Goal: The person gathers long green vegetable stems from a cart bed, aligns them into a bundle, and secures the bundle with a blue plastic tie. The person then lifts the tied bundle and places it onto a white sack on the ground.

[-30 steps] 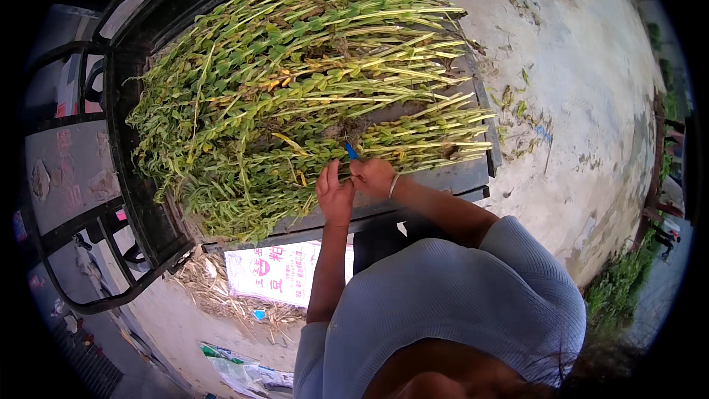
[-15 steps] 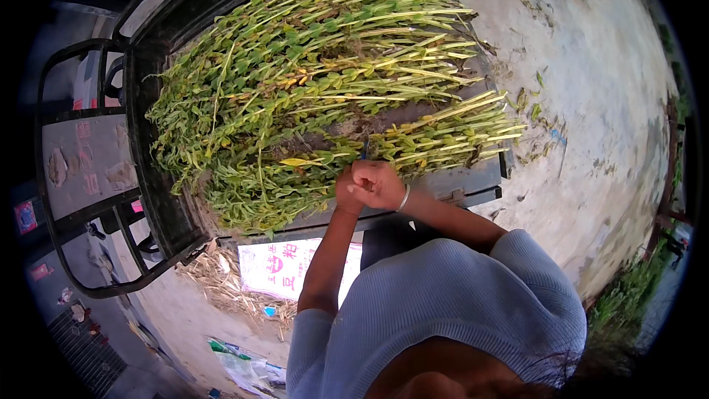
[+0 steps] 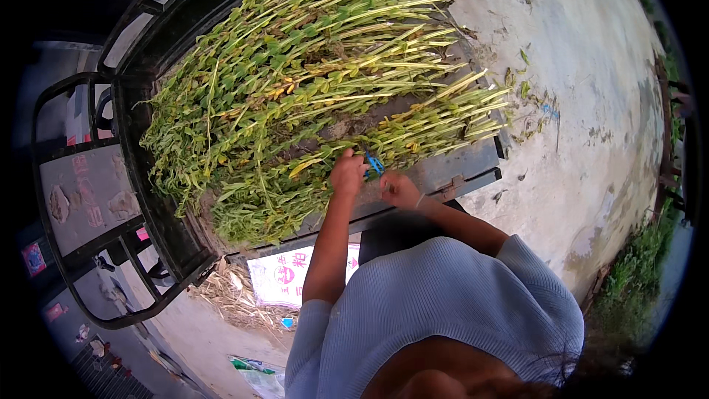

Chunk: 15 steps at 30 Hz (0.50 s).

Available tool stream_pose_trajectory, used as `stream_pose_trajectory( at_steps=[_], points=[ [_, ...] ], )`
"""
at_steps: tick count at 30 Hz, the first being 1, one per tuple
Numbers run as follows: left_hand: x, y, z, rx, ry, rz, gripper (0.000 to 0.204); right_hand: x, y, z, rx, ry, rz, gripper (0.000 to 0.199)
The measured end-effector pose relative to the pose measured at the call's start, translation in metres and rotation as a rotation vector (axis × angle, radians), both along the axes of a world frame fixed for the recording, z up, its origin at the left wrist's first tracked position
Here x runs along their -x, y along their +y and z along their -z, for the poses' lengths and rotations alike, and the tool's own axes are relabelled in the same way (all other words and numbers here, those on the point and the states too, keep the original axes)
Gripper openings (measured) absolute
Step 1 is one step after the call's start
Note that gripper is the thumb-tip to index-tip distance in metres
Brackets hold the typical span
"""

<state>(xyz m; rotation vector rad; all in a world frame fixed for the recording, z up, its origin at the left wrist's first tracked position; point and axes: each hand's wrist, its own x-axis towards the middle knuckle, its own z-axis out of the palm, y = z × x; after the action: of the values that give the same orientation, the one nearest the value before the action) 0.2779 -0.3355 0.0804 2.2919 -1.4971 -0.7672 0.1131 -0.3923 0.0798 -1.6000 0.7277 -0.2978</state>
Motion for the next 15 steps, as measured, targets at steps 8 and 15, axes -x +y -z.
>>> stream_pose_trajectory(
  at_steps=[8,15],
  points=[
    [0.035,0.008,0.017,0.232,-0.319,0.029,0.011,0.006,-0.017,-0.019,0.313,0.140,-0.053,0.017],
    [0.049,0.027,0.007,0.254,-0.142,0.218,0.009,0.014,-0.008,-0.005,0.654,0.202,-0.325,0.018]
  ],
)
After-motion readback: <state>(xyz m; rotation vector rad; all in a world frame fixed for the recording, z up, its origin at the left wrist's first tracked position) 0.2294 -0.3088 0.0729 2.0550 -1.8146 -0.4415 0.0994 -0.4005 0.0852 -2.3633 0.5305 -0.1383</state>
